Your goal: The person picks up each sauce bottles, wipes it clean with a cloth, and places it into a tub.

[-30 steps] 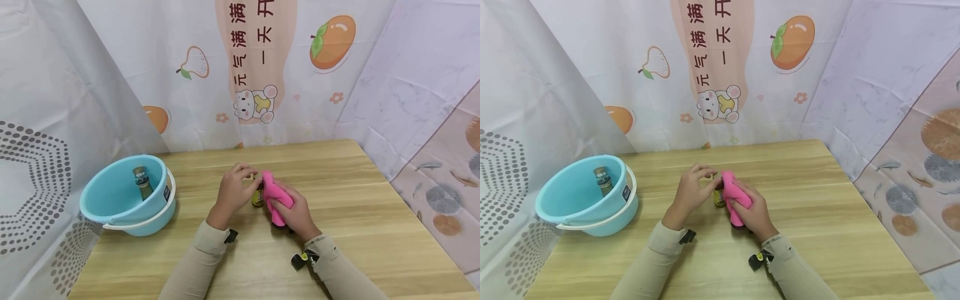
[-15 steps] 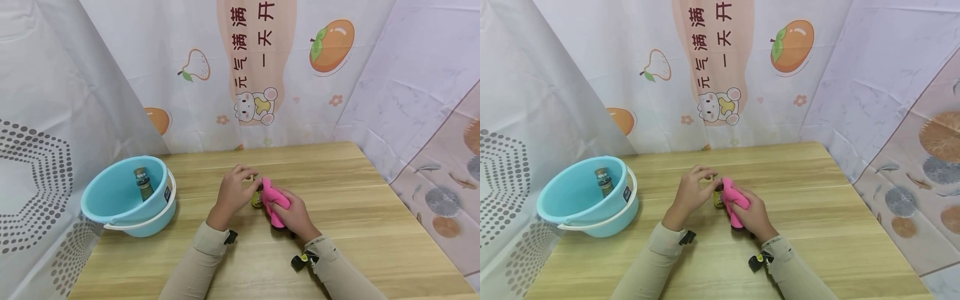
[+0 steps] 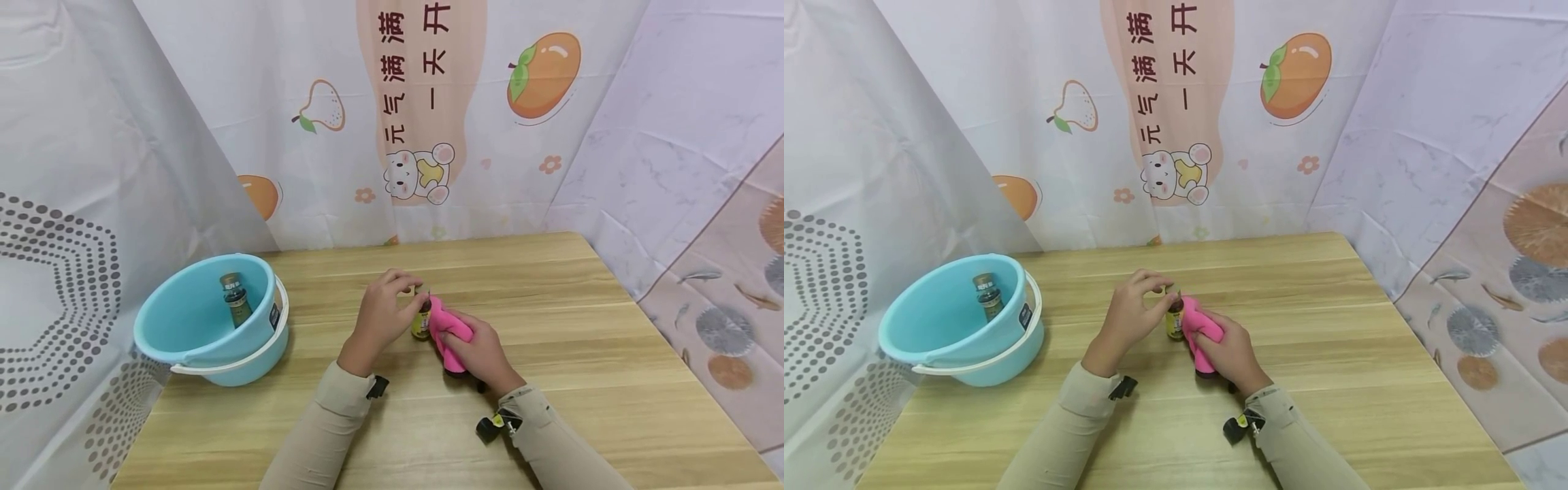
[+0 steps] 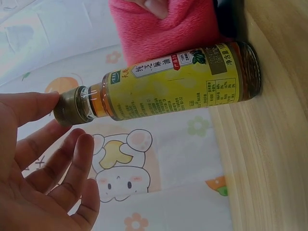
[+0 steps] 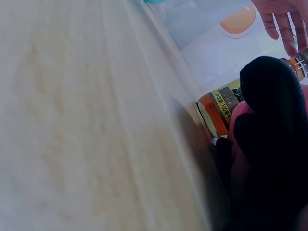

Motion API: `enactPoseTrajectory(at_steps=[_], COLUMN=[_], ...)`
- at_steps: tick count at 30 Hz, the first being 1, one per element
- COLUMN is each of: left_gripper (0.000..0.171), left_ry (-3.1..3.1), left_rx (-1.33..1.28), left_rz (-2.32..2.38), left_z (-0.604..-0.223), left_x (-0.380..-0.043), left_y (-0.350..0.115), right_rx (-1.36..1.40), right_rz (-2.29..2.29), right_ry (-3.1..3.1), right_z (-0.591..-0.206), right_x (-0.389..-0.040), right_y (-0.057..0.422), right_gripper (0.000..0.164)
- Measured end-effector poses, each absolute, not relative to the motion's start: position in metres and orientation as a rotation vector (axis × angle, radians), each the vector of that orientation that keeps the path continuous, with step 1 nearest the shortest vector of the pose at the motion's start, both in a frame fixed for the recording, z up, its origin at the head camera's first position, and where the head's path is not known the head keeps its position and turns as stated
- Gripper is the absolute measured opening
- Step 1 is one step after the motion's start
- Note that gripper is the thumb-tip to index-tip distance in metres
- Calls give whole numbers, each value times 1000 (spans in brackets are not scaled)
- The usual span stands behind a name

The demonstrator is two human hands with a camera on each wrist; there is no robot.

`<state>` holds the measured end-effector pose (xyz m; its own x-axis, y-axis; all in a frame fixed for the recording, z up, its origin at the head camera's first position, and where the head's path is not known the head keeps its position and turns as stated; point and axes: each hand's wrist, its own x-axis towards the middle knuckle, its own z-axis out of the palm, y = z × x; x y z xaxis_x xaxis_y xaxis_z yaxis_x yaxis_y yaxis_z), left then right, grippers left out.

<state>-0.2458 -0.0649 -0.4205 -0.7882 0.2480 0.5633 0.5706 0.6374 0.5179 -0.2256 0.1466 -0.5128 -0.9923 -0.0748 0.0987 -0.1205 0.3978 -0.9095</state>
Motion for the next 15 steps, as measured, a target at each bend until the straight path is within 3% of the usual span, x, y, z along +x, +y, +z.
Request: enactPoseTrajectory(at_steps=[15], left_gripper=[20], left_ry=[-2431], left_rx=[-632], left_rz=[-926], left_z=[-421], left_x=[-245], left_y=[-64], right_rx=[124], right_rz=[1686], right_ry=[-2654], right_z=[-509], right_x=[-224], right_y=[146], right_gripper=[47])
